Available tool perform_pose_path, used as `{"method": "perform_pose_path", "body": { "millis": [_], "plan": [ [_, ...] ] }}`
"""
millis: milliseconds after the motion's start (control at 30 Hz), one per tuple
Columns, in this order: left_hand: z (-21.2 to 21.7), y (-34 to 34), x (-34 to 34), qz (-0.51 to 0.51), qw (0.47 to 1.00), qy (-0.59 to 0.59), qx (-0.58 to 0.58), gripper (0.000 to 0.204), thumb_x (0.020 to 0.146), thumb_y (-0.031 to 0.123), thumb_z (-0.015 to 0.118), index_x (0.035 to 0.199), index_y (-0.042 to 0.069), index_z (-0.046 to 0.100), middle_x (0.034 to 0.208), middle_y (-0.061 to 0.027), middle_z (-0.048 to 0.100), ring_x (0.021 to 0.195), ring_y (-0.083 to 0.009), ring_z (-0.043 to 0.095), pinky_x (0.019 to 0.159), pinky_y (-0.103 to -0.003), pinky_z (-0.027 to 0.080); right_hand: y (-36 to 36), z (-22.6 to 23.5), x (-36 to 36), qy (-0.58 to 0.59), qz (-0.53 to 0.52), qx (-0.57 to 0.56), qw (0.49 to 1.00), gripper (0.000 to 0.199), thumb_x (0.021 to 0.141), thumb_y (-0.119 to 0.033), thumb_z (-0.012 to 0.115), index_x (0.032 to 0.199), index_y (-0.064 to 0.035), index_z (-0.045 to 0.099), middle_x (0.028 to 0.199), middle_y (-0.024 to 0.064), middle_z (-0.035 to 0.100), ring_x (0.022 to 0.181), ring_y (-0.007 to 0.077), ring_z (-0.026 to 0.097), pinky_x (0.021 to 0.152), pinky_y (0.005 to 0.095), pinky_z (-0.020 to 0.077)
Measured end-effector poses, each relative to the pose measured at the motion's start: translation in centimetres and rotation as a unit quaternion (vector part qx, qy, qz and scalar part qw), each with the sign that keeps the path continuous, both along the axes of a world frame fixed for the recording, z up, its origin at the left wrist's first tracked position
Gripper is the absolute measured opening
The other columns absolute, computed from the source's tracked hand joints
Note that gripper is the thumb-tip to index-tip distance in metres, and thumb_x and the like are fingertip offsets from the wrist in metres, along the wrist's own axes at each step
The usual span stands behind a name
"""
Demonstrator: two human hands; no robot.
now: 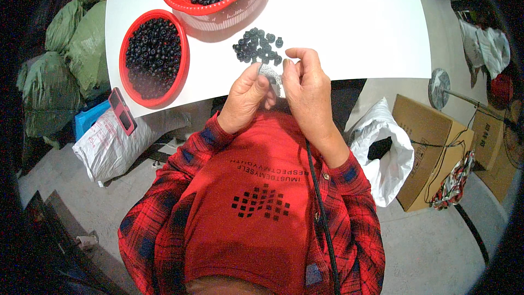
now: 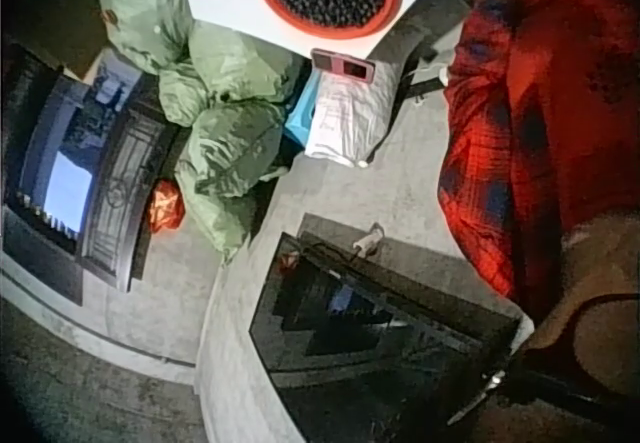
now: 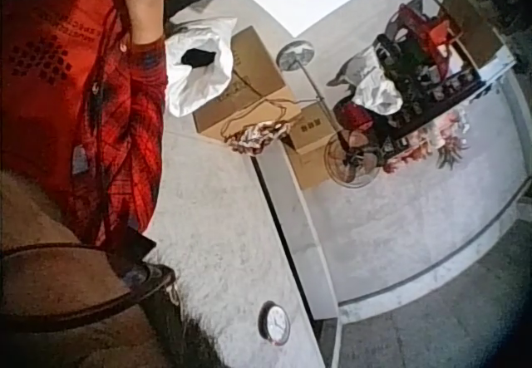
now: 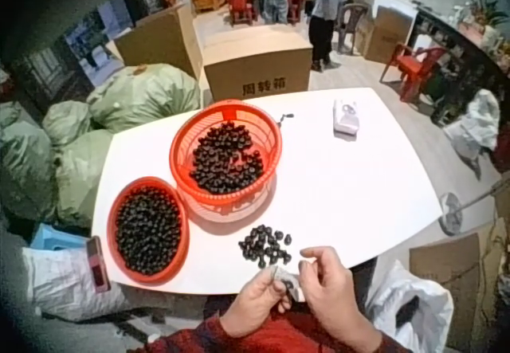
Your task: The person assembles small black plastic components by hand, pressing pieces together one at a time.
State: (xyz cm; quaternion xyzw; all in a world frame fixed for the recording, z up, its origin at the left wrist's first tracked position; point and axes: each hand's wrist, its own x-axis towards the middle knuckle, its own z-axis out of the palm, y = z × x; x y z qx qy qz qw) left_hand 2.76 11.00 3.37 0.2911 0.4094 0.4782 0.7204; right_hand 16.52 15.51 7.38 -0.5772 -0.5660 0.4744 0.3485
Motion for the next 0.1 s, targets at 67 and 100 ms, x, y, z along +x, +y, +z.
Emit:
{"method": "perform_pose_path", "body": {
  "millis": [67,100],
  "plan": [
    [-0.07,-0.01,-0.01,-0.002,1.000,0.000,0.008,0.045,0.095,0.040,0.049,0.126,0.006,0.046,0.078,0.0007,0.057,0.066,-0.0071,0.055,0.060,-0.019,0.045,-0.02,0.00,0.02,-0.001,0.001,-0.004,1.000,0.016,0.090,-0.007,0.055,0.105,0.0003,0.056,0.061,-0.0013,0.047,0.054,0.0054,0.044,0.048,0.0232,0.0386],
    [-0.12,-0.03,-0.01,-0.001,1.000,-0.003,0.010,0.046,0.095,0.040,0.049,0.127,0.006,0.046,0.079,0.0007,0.057,0.067,-0.0072,0.055,0.060,-0.019,0.045,-0.01,0.01,0.02,-0.001,0.002,-0.008,1.000,0.016,0.090,-0.007,0.054,0.105,0.0000,0.056,0.061,-0.0011,0.048,0.054,0.0055,0.045,0.048,0.0230,0.0388]
  ]
}}
